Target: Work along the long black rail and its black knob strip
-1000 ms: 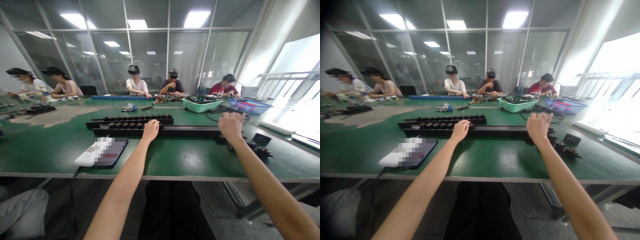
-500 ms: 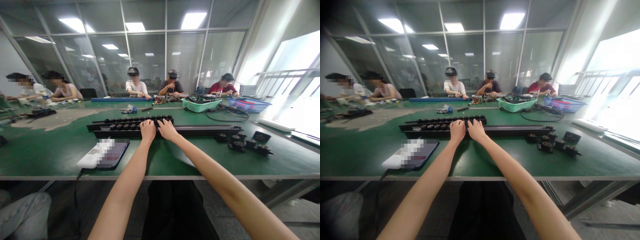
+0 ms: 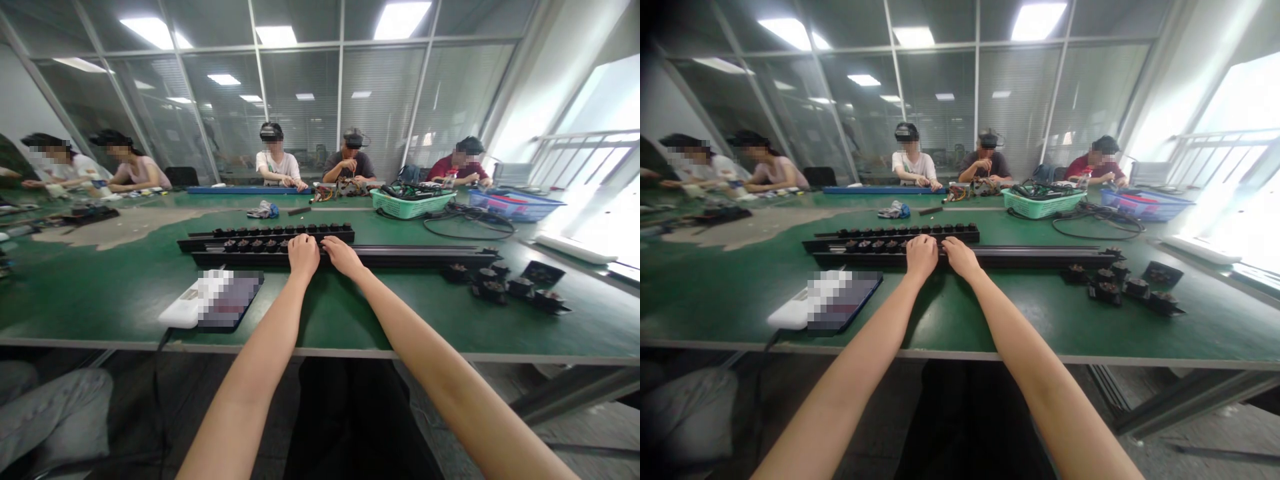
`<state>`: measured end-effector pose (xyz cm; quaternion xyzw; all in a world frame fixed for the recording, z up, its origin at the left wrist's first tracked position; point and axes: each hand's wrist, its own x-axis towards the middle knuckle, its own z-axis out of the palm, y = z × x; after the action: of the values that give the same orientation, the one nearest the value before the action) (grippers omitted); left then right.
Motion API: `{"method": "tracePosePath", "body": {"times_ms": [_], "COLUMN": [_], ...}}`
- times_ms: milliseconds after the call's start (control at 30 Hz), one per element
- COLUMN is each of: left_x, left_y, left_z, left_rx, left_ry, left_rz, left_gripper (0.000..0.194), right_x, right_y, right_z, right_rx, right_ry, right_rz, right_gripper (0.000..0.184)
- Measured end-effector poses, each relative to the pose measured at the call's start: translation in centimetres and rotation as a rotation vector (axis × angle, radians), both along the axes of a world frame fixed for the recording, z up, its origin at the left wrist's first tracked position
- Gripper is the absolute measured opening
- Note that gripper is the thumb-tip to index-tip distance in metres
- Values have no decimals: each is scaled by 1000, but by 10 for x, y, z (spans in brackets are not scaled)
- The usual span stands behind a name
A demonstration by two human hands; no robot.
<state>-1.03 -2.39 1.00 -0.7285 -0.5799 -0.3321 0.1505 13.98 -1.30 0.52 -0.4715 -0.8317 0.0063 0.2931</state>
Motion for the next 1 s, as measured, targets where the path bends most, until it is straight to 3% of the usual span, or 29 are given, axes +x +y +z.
{"method": "tracePosePath", "body": {"times_ms": [233, 433, 1000], "left_x": [3, 6, 7], "left_y": [-2, -2, -6], "left_z": [1, 0, 2], "left_rx": [-43, -36, -47], "left_ry": [62, 60, 55], "left_rz": [89, 93, 68], "left_gripper": [39, 40, 34], "right_x": [-2, 3, 4], "right_y": [2, -3, 1], "right_z": [0, 0, -16], "right_rx": [23, 30, 102], "right_ry": [-106, -136, 100], "right_rz": [-51, -95, -155], "right_gripper": [41, 48, 44]}}
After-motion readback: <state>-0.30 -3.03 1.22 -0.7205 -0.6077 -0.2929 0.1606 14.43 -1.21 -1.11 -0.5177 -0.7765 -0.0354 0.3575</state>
